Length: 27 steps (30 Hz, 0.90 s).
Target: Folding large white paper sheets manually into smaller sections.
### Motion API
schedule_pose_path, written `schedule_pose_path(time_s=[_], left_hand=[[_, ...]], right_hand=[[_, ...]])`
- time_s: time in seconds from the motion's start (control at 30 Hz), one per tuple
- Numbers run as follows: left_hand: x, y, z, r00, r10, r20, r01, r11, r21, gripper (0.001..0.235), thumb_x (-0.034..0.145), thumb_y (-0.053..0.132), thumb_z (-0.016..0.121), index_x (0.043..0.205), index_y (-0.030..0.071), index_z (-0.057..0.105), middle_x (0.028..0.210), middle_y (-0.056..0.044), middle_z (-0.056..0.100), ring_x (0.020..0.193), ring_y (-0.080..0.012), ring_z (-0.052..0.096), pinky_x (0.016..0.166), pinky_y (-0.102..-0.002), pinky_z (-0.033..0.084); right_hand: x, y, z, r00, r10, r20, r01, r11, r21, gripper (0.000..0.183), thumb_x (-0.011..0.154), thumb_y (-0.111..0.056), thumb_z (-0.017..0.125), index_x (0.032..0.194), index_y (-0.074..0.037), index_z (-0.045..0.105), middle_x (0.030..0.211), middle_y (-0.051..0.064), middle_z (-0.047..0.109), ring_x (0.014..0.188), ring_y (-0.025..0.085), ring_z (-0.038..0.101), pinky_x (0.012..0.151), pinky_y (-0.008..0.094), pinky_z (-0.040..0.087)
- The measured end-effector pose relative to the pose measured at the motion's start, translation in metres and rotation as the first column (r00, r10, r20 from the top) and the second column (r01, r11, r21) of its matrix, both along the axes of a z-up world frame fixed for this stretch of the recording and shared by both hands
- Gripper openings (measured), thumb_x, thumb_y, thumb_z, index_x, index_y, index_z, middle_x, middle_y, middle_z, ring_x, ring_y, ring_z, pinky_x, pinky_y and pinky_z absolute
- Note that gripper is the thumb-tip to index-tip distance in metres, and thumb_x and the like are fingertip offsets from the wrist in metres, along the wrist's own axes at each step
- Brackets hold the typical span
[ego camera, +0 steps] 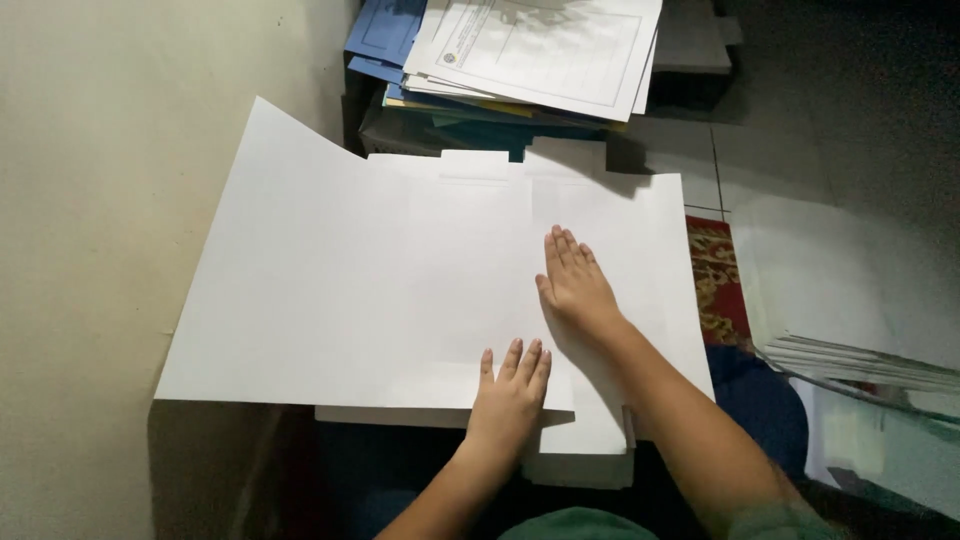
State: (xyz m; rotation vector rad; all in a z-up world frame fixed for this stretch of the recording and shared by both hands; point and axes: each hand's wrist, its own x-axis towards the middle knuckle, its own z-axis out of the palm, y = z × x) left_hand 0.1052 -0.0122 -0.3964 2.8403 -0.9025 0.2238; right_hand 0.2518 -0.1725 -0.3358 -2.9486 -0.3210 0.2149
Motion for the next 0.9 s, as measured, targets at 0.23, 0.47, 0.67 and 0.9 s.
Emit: schedule_pose_path(time_s=[0.23, 0.47, 0.67, 0.9], left_hand=[[-0.001, -0.001, 0.003, 0.999, 0.012, 0.030, -0.008, 0.993, -0.114, 0.063, 0.089, 0.014, 0.053, 0.151, 0.004, 0.042, 0.158, -0.014, 0.042, 0.144, -0.0394, 0.036, 0.110, -0.070, 0.025], [-0.002, -0.005, -0.007, 0.994, 0.061, 0.091, -0.059, 0.998, -0.018, 0.075, 0.086, 0.020, 0.055, 0.156, 0.006, 0.033, 0.164, -0.011, 0.032, 0.150, -0.0358, 0.027, 0.113, -0.071, 0.020], [0.000, 0.000, 0.011, 0.989, 0.078, 0.123, -0.050, 0.975, -0.218, 0.066, 0.083, 0.009, 0.056, 0.149, 0.007, 0.046, 0.153, -0.013, 0.049, 0.139, -0.0362, 0.046, 0.107, -0.072, 0.026], [-0.023, 0.027, 0.112, 0.999, 0.028, -0.021, -0.035, 0.779, -0.626, 0.092, 0.059, -0.028, 0.044, 0.146, 0.002, 0.050, 0.147, -0.016, 0.057, 0.137, -0.0424, 0.050, 0.106, -0.066, 0.038]], right_hand=[[0.071, 0.025, 0.052, 0.989, -0.129, -0.079, 0.136, 0.987, 0.088, 0.068, 0.103, -0.035, 0.019, 0.161, -0.005, -0.001, 0.172, 0.010, -0.006, 0.158, 0.019, -0.005, 0.126, 0.035, -0.005], [0.042, 0.037, 0.072, 0.986, -0.145, -0.078, 0.154, 0.979, 0.131, 0.067, 0.104, -0.033, 0.019, 0.161, -0.004, -0.002, 0.171, 0.012, -0.005, 0.158, 0.020, -0.004, 0.126, 0.035, -0.004], [-0.021, -0.003, 0.022, 0.997, -0.009, -0.070, 0.018, 0.991, 0.132, 0.066, 0.104, -0.034, 0.020, 0.161, -0.007, 0.001, 0.172, 0.010, -0.004, 0.158, 0.019, -0.004, 0.126, 0.037, -0.003], [-0.071, -0.058, 0.038, 0.946, -0.142, -0.292, 0.307, 0.100, 0.946, 0.066, 0.104, -0.038, 0.024, 0.162, -0.012, 0.009, 0.168, 0.017, 0.019, 0.157, 0.025, 0.018, 0.127, 0.036, 0.014]])
